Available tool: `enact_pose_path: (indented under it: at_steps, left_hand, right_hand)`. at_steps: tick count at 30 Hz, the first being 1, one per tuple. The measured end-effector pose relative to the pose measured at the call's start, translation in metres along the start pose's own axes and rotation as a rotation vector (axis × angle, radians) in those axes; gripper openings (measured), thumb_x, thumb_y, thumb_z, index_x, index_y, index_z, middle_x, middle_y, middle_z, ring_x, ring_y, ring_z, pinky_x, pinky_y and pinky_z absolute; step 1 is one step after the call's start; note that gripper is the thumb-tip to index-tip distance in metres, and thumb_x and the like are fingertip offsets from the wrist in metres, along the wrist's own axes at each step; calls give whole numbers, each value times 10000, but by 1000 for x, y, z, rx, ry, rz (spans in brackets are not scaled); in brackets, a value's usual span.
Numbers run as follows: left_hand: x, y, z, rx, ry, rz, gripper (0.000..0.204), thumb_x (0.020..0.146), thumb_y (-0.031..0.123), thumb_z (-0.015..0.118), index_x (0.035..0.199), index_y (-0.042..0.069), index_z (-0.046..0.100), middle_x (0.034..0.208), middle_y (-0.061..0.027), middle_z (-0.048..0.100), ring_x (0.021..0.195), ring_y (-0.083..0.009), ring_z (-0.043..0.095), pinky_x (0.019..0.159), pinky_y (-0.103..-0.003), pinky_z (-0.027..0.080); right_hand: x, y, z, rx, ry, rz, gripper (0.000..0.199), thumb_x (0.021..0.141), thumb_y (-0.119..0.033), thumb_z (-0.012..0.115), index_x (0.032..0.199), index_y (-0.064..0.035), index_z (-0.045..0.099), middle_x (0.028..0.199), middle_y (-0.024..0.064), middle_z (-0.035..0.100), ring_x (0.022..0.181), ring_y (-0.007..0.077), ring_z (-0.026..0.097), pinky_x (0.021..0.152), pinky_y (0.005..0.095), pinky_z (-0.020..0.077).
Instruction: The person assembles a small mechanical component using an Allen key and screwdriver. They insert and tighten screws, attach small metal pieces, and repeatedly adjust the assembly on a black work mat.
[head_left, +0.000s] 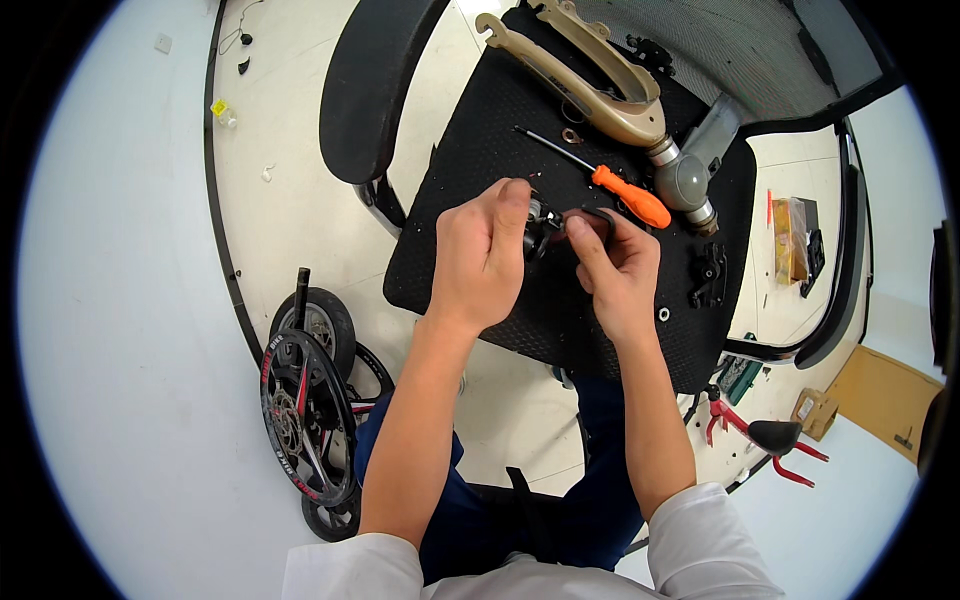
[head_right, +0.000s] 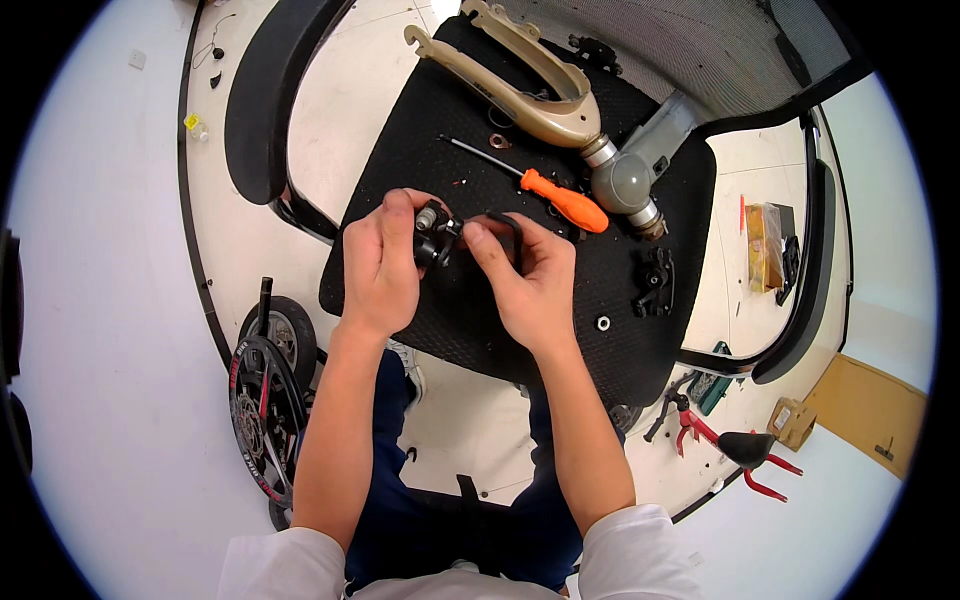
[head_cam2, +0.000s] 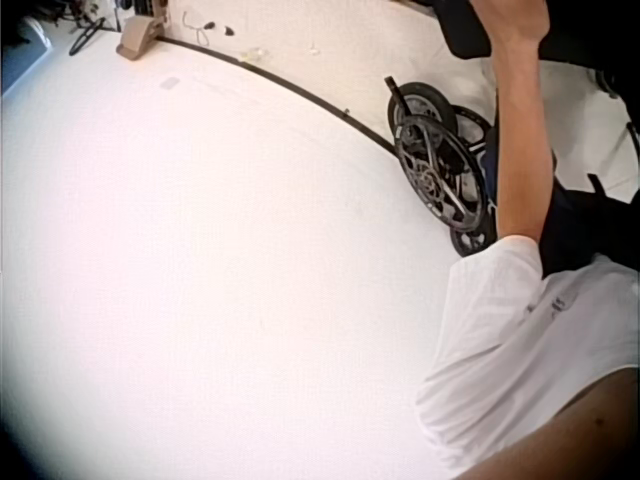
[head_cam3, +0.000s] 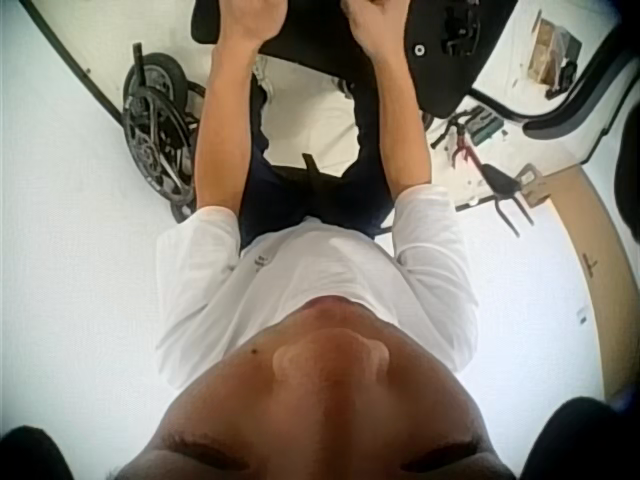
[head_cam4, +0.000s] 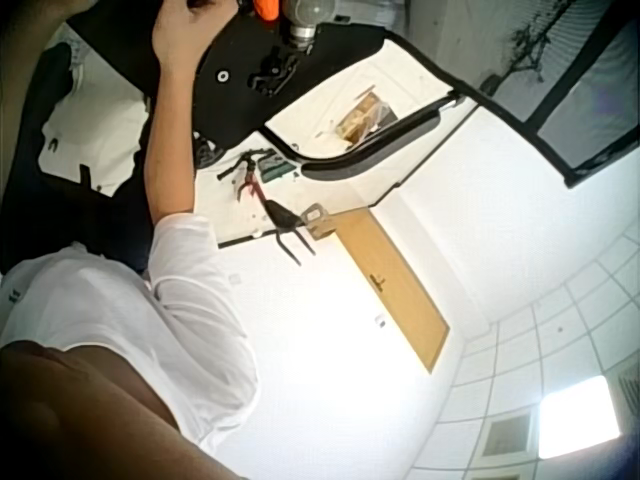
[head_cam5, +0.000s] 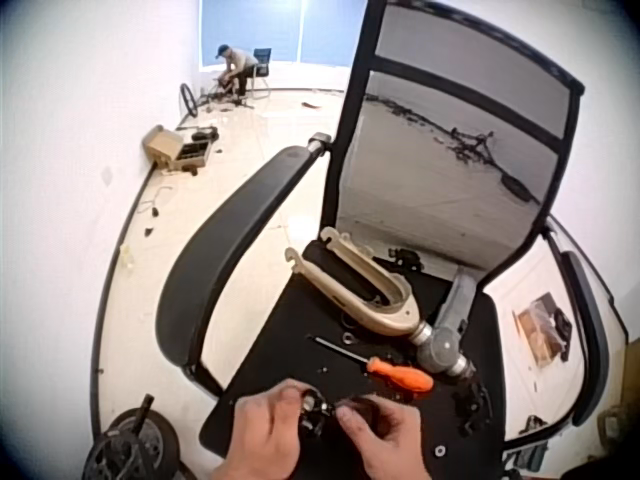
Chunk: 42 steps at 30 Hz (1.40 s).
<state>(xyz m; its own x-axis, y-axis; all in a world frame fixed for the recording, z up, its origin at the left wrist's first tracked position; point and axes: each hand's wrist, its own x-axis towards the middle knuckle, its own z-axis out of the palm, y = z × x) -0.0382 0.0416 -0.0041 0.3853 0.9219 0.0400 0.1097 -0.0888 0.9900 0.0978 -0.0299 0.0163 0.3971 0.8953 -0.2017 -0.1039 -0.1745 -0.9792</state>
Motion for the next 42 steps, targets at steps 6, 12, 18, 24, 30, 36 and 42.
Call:
enact_pose_path:
  at_steps: [6,12,18,24,30,36,42]
  left_hand:
    - [-1,0,-4,16,5,56,543,1068,392,311,886,3,643,629,19,555,525,-40,462,485,-215,350]
    - [0,4,-2,14,27,57,523,1064,354,313,878,-3,647,626,-1,554,524,-56,467,494,-237,359]
    - [-3,10,-4,80,91,235,460,1045,303,353,895,-13,653,625,-36,546,519,-95,473,502,-257,364]
    - [-2,10,-4,88,76,276,426,1033,282,384,893,-16,653,630,-51,543,531,-117,480,515,-262,370]
    - [-1,7,-3,87,88,208,467,1049,296,351,882,-23,648,617,-40,545,530,-105,472,512,-261,368]
    - [0,2,-4,0,79,54,559,1062,390,305,858,-8,640,608,-3,551,502,-61,470,484,-234,362]
    - [5,13,-5,-417,35,-519,615,1012,544,375,814,14,615,588,-34,546,428,-81,463,377,-227,335]
  right_hand:
    - [-3,3,3,-179,44,-117,127,859,-63,729,934,36,706,813,8,677,560,-4,407,505,187,320]
    - [-2,11,7,-397,164,-542,219,781,10,751,990,30,692,850,-3,679,506,-3,350,470,184,270]
    - [-2,2,-3,139,-51,97,139,902,-104,689,946,28,686,796,-7,651,527,-8,381,472,175,287]
    - [-6,-3,2,45,-24,22,139,919,-103,679,924,34,698,821,22,678,582,-2,425,511,185,332]
    - [-3,3,1,-114,42,-222,120,826,39,721,945,41,704,866,21,686,566,-7,375,514,175,307]
    - [-3,0,4,-131,56,-151,134,800,53,719,931,26,705,832,-20,666,544,-18,331,498,172,269]
    - [6,8,0,-510,14,-85,147,818,-101,736,914,6,703,747,-6,634,540,26,432,487,211,326]
